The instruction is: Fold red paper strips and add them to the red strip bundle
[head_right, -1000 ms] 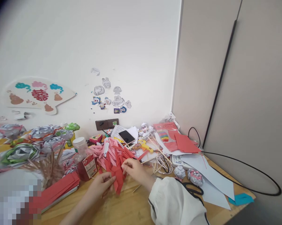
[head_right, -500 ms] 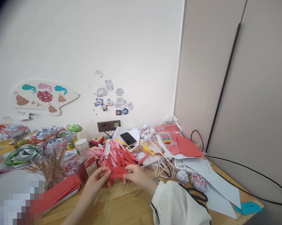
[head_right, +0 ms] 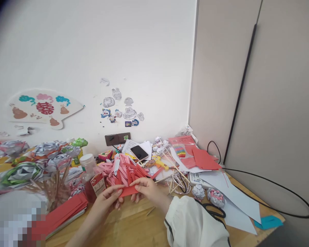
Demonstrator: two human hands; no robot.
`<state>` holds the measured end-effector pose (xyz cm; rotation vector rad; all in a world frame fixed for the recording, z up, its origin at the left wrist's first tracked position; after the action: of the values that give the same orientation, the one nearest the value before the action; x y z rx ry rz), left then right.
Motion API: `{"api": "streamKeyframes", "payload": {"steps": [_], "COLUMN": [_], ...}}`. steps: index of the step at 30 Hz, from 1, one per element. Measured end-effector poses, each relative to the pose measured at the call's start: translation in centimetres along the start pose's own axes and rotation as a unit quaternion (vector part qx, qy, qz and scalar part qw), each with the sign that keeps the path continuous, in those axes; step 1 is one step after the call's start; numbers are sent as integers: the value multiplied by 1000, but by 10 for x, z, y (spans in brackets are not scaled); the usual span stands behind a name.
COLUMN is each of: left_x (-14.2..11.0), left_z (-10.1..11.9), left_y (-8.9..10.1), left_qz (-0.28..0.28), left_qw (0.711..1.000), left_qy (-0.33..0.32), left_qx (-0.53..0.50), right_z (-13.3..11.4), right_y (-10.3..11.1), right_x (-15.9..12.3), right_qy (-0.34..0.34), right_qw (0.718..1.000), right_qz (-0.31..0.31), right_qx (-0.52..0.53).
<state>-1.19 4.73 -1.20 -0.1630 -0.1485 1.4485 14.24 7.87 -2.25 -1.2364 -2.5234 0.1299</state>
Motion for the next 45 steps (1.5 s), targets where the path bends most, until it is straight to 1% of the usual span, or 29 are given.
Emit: {"api": "streamKeyframes", "payload": {"steps": [5, 9, 12, 16, 18, 23, 26, 29, 36, 38, 41, 45], "left_x": [6, 4, 2, 2, 1, -3, -2, 0, 1, 1, 1, 1], "left_z": [-7, -5, -3, 2, 4, 8, 5, 1, -1, 0, 3, 7], "left_y": [4, 3, 1, -3, -6, -13, -15, -14, -9, -7, -4, -2], "left_qz": [-17, -5, 15, 26, 22, 15, 3, -8, 5, 10, 11, 9], "left_qw": [1000, 1000, 998, 988, 981, 970, 971, 973, 973, 971, 972, 978], "left_qy": [17, 15, 6, -35, -51, -68, -51, -40, -55, -64, -71, -71], "left_qx": [-11, 10, 58, 151, 186, 232, 234, 226, 225, 228, 223, 196], "right_z": [-5, -4, -1, 0, 1, 10, 13, 12, 16, 12, 5, -1], "right_y": [-2, -1, 2, 2, 1, 2, 2, 1, 5, 5, 7, 13], "right_x": [-2, -1, 0, -2, -2, 0, 1, 1, 3, 3, 3, 3], "right_qy": [-4, 25, 50, 64, 57, 0, -16, -14, -39, -41, -43, -37], "right_qw": [1000, 997, 989, 980, 978, 966, 967, 971, 976, 978, 982, 980], "right_qz": [18, 5, 11, 10, 11, 22, 14, 6, 9, 5, -18, -36], "right_qx": [-6, -70, -137, -188, -200, -259, -253, -239, -216, -203, -183, -190]}}
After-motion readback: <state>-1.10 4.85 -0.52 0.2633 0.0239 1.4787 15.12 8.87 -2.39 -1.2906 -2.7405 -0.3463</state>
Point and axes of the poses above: each hand's wrist, its own x-axis towards the middle knuckle, its own y-axis out of the back of the hand, z = x × y, the point moved 4 cm from there along x, towards the middle knuckle, and after that the axes turned 2 degrees about -z, right-handed, at the moved point
